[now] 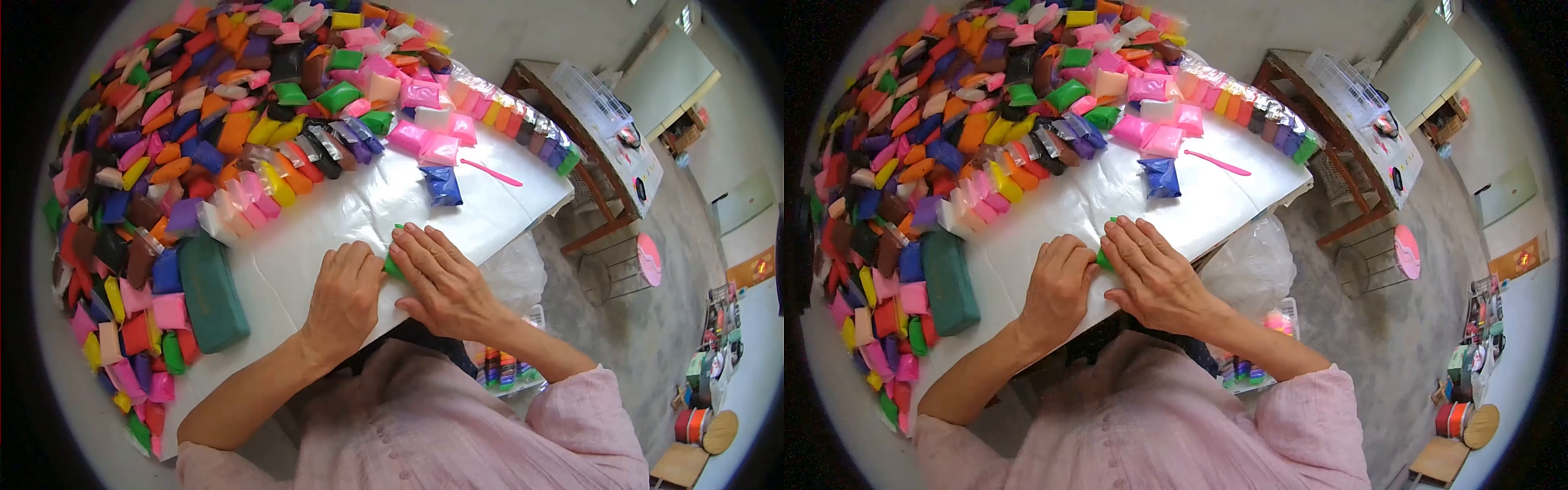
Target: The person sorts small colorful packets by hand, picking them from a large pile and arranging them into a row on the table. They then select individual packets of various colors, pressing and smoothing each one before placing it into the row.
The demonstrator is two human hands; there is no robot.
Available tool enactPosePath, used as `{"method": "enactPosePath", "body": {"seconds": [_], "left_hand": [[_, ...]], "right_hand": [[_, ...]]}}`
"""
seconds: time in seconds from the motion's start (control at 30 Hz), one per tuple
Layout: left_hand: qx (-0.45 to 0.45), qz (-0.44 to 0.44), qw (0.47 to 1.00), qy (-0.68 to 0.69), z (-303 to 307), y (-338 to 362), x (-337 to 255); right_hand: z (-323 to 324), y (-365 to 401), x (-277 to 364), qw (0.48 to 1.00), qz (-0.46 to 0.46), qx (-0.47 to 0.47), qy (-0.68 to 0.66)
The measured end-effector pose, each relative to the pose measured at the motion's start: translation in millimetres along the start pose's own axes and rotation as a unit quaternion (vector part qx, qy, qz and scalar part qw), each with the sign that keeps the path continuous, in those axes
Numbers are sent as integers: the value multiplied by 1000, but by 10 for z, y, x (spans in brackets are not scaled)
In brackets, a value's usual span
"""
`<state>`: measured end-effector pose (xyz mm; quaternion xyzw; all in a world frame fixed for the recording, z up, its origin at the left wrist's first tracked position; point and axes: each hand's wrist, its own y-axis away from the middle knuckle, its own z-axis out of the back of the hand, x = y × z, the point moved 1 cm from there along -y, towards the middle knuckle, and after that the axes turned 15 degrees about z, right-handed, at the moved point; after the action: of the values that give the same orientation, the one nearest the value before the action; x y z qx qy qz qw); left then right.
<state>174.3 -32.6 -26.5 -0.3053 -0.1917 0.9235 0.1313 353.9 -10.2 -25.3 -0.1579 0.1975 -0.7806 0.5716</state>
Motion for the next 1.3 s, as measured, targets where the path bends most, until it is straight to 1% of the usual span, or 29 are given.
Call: {"method": "enactPosePath", "body": {"seconds": [0.1,0.2,0.23,0.33,0.57,0.67,0.77,0.9,1.0,1.1,1.2,1.23,1.3], "left_hand": [[-2,-1,1000,1,10,-2,-9],[-6,-5,1000,-2,3,2,-5],[-7,-6,1000,-2,-9,4,-5],[-7,-7,1000,-4,-6,6,4],[-2,4,1000,2,4,-7,-4],[-4,5,1000,7,4,0,1],[-3,2,1000,2,9,-1,10],[-9,-2,1000,-4,-7,5,22],[-15,-1,1000,-2,-14,9,18],[-13,-2,1000,-5,7,9,3],[-19,-2,1000,0,-9,14,18],[-17,-3,1000,-4,-3,13,18],[-14,-2,1000,-9,-2,16,14]], "right_hand": [[129,71,-200,992,9,35,-122],[180,112,-276,994,-14,-22,-109],[207,93,-262,996,-10,18,-90],[81,87,-232,994,9,57,-92],[27,75,-262,996,20,34,-84],[102,63,-296,994,23,63,-81],[161,29,-246,997,41,53,-47],[54,52,-215,994,47,56,-81],[34,68,-222,995,49,53,-73],[107,62,-273,992,42,82,-89],[205,89,-263,992,7,-5,-128],[251,65,-220,991,6,-89,-99],[256,117,-143,995,-11,-86,-47]]}}
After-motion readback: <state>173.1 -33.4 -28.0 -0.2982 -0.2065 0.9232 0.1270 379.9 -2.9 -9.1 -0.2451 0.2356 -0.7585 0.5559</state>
